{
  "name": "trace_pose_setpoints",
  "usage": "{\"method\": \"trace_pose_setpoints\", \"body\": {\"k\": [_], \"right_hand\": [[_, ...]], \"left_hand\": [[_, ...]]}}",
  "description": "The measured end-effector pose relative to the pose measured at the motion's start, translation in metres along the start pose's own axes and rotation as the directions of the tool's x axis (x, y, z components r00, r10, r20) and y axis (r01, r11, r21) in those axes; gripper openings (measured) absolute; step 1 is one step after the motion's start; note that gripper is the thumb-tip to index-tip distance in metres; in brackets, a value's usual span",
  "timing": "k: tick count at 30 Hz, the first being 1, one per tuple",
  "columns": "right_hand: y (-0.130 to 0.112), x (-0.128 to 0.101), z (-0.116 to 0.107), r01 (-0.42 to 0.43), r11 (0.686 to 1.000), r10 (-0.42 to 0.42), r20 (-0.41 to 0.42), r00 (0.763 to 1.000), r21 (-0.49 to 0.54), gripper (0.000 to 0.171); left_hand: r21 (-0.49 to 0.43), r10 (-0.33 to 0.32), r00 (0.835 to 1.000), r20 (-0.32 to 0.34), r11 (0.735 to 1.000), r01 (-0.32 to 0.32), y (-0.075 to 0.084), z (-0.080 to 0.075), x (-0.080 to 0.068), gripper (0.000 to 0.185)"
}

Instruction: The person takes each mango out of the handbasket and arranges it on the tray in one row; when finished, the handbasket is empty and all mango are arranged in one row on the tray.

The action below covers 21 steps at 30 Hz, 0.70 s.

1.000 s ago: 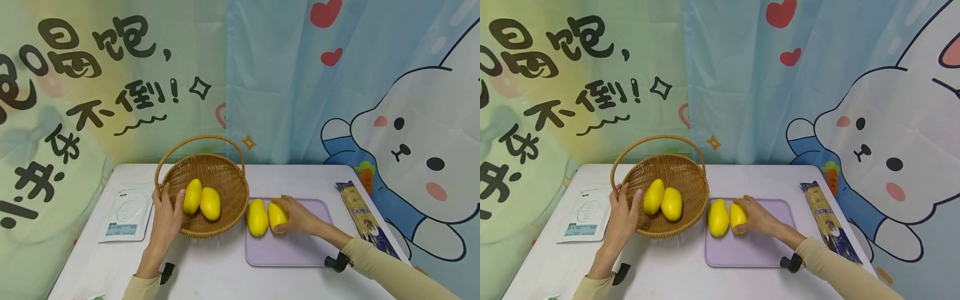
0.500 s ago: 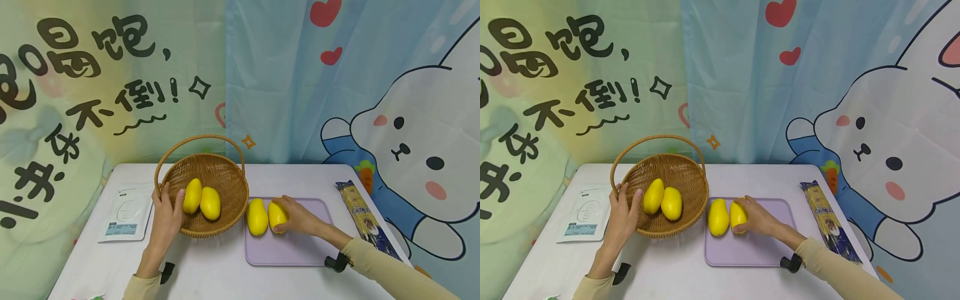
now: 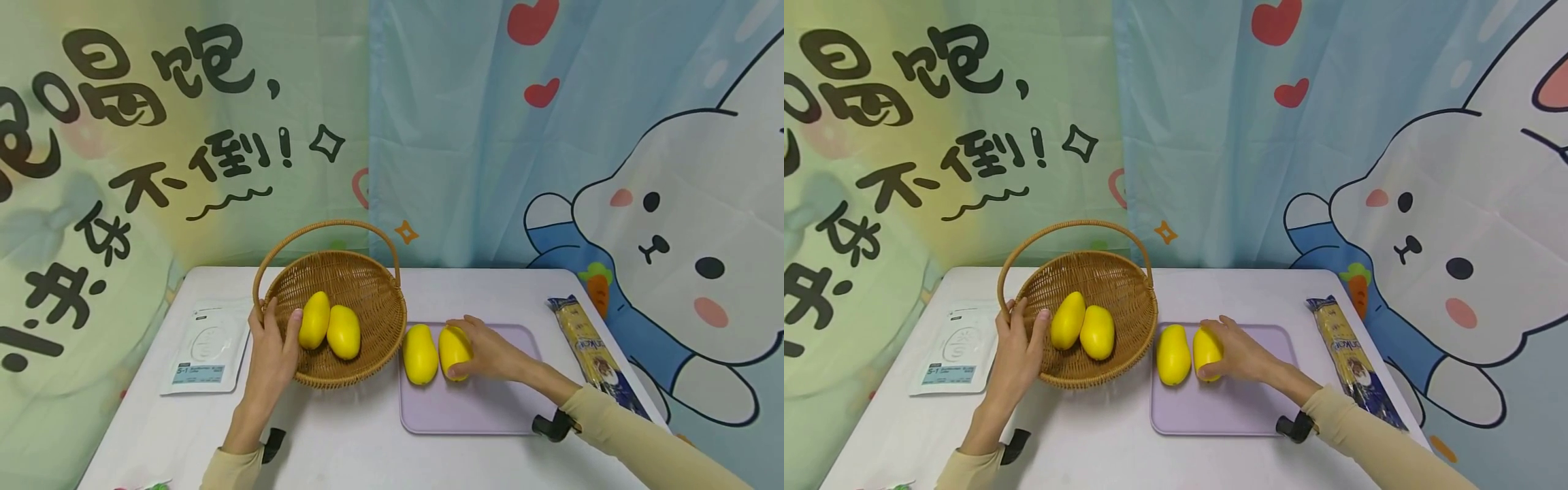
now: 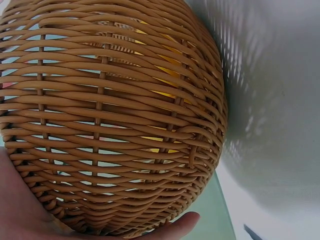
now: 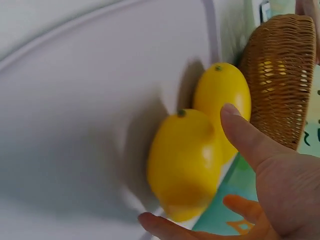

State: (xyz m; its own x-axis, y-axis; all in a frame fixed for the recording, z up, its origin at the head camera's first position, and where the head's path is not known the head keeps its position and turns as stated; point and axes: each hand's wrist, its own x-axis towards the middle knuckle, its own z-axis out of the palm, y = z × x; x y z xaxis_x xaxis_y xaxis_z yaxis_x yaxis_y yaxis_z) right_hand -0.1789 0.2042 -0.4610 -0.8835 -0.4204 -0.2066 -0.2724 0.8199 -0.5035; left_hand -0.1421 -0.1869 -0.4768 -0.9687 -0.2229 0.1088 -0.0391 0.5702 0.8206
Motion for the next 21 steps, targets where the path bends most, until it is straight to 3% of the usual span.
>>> {"method": "trace_pose_setpoints", "body": {"k": [6, 14, 21], "right_hand": [[-0.018, 0.001, -0.026, 0.001, 0.999, -0.002, -0.027, 1.000, -0.047, 0.091], [-0.069, 0.005, -0.070, 0.124, 0.989, -0.128, -0.047, 0.991, -0.081, 0.091], [-0.122, 0.022, -0.085, 0.203, 0.974, -0.201, 0.031, 0.979, -0.102, 0.090]], "left_hand": [[0.003, 0.001, 1.000, 0.005, 1.000, -0.001, 0.001, -0.001, 0.000, 0.083], [0.004, 0.000, 1.000, 0.016, 1.000, 0.000, 0.001, -0.001, -0.001, 0.084], [-0.010, 0.007, 1.000, 0.014, 1.000, -0.007, 0.000, 0.001, -0.001, 0.083]]}}
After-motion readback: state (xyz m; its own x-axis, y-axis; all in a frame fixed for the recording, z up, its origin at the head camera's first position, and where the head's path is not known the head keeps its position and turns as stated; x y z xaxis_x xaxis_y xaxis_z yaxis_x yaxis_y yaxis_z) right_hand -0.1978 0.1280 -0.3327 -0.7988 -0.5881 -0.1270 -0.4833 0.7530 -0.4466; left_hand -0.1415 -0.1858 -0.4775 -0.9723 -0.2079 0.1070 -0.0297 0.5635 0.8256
